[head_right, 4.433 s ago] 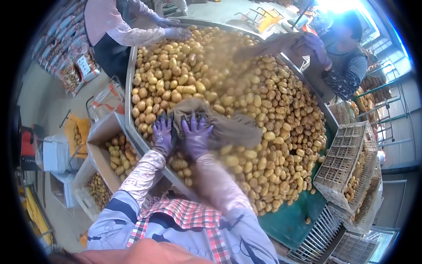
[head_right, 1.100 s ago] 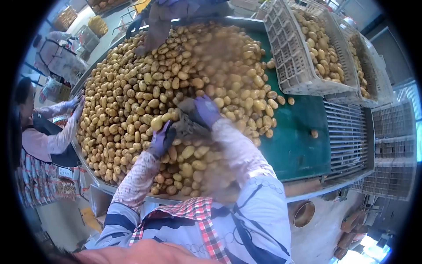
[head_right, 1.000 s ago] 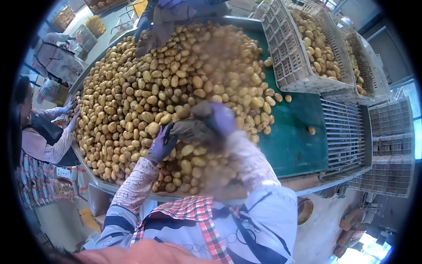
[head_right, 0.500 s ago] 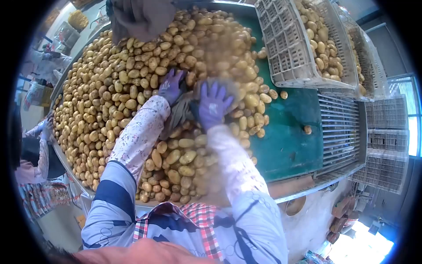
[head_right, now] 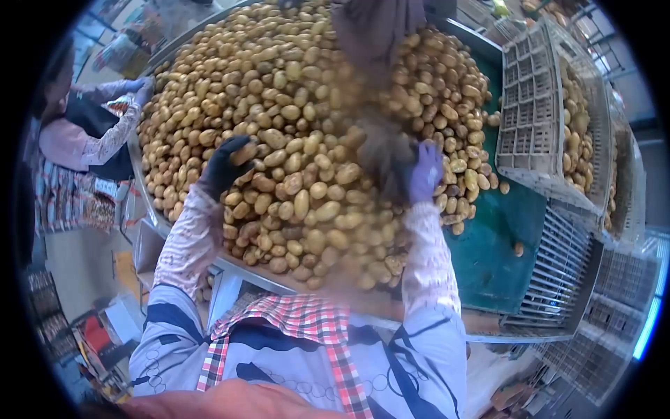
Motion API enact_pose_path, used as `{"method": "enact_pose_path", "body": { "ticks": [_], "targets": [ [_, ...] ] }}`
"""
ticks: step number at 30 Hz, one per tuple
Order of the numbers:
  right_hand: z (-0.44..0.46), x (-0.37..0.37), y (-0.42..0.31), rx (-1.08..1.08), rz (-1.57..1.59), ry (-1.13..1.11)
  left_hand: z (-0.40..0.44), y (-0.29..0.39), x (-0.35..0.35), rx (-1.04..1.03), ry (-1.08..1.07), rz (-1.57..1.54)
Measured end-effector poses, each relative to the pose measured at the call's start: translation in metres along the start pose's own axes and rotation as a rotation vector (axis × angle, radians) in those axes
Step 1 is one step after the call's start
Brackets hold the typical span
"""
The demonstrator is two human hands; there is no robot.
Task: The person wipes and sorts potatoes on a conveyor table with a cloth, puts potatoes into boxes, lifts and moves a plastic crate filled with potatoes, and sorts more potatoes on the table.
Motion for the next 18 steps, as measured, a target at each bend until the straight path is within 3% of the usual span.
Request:
{"method": "enact_pose_path", "body": {
  "ticks": [1,2,3,5,6,8,9,11,13,15,16,18],
  "targets": [
    [-0.020,-0.001,0.005,0.012,0.057,-0.028,-0.031,-0.005,0.021,0.112,0.075,-0.070],
    [-0.042,0.009,-0.008,-0.136,0.163,-0.207,-0.068,-0.029,0.034,0.198,0.103,-0.128],
    [-0.064,0.021,-0.012,-0.300,0.493,-0.192,-0.071,0.008,0.051,0.261,0.010,-0.029],
    [-0.088,0.044,-0.041,-0.327,0.538,-0.248,-0.121,-0.054,0.049,0.596,0.110,-0.329],
    [-0.096,0.045,-0.052,-0.143,0.433,-0.257,-0.134,-0.061,0.051,0.706,0.191,-0.446],
    [-0.108,0.067,-0.106,0.171,0.302,-0.216,-0.139,-0.056,0.049,0.731,0.407,-0.535],
    [-0.118,0.083,-0.159,0.300,0.277,-0.168,-0.138,-0.069,0.039,0.765,0.364,-0.382],
    [-0.145,0.069,-0.214,0.424,0.216,-0.116,-0.095,-0.031,0.030,0.466,0.201,0.055],
    [-0.183,-0.008,-0.231,0.590,-0.240,-0.064,-0.070,-0.026,-0.010,0.422,-0.074,0.305],
    [-0.166,-0.042,-0.245,0.583,-0.309,-0.098,-0.064,-0.033,-0.029,0.590,-0.196,0.384],
    [-0.147,-0.061,-0.251,0.577,-0.334,-0.112,-0.054,-0.044,-0.028,0.586,-0.160,0.391],
    [-0.082,-0.102,-0.235,0.335,-0.221,-0.490,-0.063,-0.052,-0.034,0.610,-0.154,0.262]
  ]
}}
Point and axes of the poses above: each hand's wrist, its own z-axis towards the middle knuckle, its own x-axis out of the back of the hand, y = z × x, the point moved 10 cm from there along z, towards the middle knuckle, and after that the axes turned 3 degrees about -x, right-handed, at the moved point
